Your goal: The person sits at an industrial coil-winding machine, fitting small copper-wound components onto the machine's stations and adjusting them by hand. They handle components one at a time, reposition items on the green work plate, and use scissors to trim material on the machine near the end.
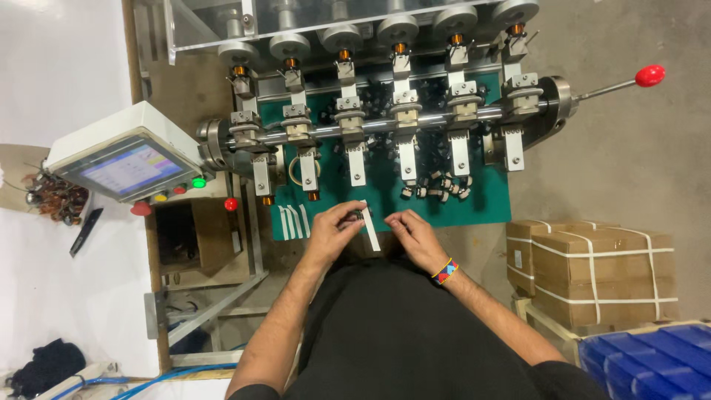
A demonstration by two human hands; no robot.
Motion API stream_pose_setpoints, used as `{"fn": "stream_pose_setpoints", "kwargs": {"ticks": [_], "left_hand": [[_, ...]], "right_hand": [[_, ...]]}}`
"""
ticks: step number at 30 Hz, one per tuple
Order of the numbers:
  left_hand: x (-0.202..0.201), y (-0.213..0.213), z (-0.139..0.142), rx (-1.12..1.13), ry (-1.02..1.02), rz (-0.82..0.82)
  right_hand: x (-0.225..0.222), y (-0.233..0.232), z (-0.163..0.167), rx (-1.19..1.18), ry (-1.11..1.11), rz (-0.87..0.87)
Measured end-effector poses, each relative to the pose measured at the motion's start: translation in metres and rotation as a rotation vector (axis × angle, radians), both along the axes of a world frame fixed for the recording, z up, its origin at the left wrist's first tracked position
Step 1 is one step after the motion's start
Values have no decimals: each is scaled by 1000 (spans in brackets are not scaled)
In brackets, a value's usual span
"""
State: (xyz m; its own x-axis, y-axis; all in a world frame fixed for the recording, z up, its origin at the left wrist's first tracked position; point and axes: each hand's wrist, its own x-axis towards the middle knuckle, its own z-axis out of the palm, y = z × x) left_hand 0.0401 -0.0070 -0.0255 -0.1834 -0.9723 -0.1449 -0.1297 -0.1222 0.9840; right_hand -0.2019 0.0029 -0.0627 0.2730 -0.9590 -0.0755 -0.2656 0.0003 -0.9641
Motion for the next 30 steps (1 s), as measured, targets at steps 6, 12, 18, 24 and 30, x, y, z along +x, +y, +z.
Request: {"fn": "stream_pose_setpoints", "kwargs": {"ticks": [6,12,18,24,30], "left_hand": [[-15,11,6,-101,-134,102],[-14,16,-19,493,669,171],[-28,30,-23,651,825,199],[-38,29,-5,140,-67,214],[-45,24,-5,-87,-334,159]], "right_hand": [[3,-23,24,519,-100,262],[-1,-34,47,-363,196,256],[9,-40,47,-571,214,130],[5,-43,32,77,46,164],[9,-48,39,46,262,239]]}}
